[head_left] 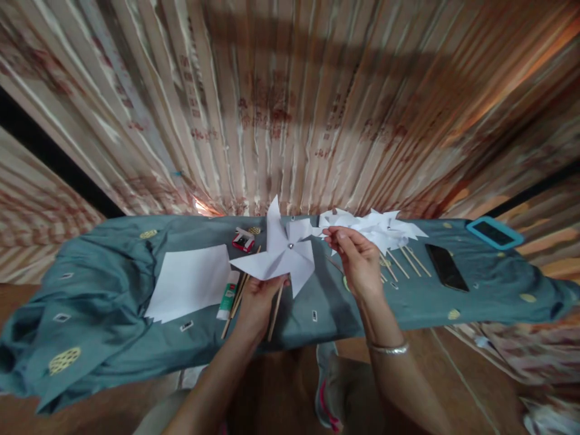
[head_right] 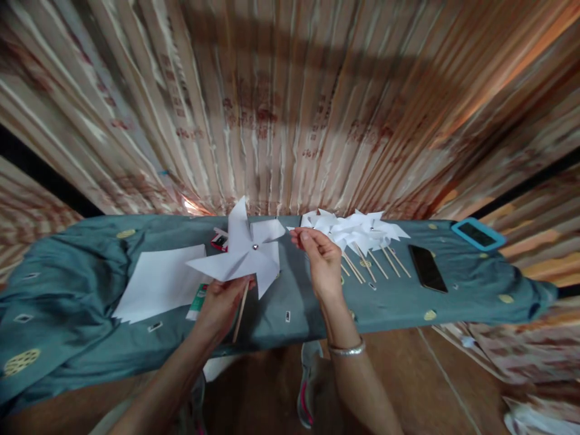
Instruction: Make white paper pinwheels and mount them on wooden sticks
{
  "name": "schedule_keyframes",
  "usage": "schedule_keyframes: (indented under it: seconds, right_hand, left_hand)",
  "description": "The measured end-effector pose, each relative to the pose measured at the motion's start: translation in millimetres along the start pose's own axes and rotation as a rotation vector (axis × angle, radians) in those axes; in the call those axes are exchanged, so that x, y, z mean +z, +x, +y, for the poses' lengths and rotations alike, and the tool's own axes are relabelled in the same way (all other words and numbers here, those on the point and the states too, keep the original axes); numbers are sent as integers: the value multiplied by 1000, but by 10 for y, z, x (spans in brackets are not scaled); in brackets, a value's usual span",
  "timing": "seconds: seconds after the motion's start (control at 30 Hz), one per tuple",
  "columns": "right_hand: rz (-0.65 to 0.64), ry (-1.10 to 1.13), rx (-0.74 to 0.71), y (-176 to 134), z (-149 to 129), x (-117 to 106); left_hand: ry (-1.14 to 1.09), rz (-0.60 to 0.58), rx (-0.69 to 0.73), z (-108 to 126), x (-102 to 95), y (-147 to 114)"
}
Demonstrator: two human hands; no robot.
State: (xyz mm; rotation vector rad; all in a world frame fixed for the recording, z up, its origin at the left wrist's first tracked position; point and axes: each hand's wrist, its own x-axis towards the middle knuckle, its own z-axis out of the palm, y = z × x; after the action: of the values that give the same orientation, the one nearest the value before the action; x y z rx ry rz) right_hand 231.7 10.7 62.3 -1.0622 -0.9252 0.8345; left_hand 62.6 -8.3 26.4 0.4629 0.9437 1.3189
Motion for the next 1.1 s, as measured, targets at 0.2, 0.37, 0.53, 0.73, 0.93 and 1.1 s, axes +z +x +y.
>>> schedule_keyframes:
  seconds: [0.2,0.37,0.53,0.73,0.93,1.1]
  right_hand:
    - [-74,-103,190,-374,575,-29]
    - [-288,23,291,-516,619,12]
    - [-412,-21,291,-563,622,128]
    - [-487,-166,321,-712,818,188]
    - [-438,-251,235,-664,808,171]
    - [-303,-298,113,-524,731,89]
  left_hand:
    - [-34,1,-79,-93,-55,152]
    - [-46,34,-133,-177,-161,174]
    - [-57,-17,-85,-213,-158,214]
    - [45,-34,-32,-194,-154,231]
    - [128,-60,33,-231,-184,208]
    - [325,-146,20,-257,-228,175]
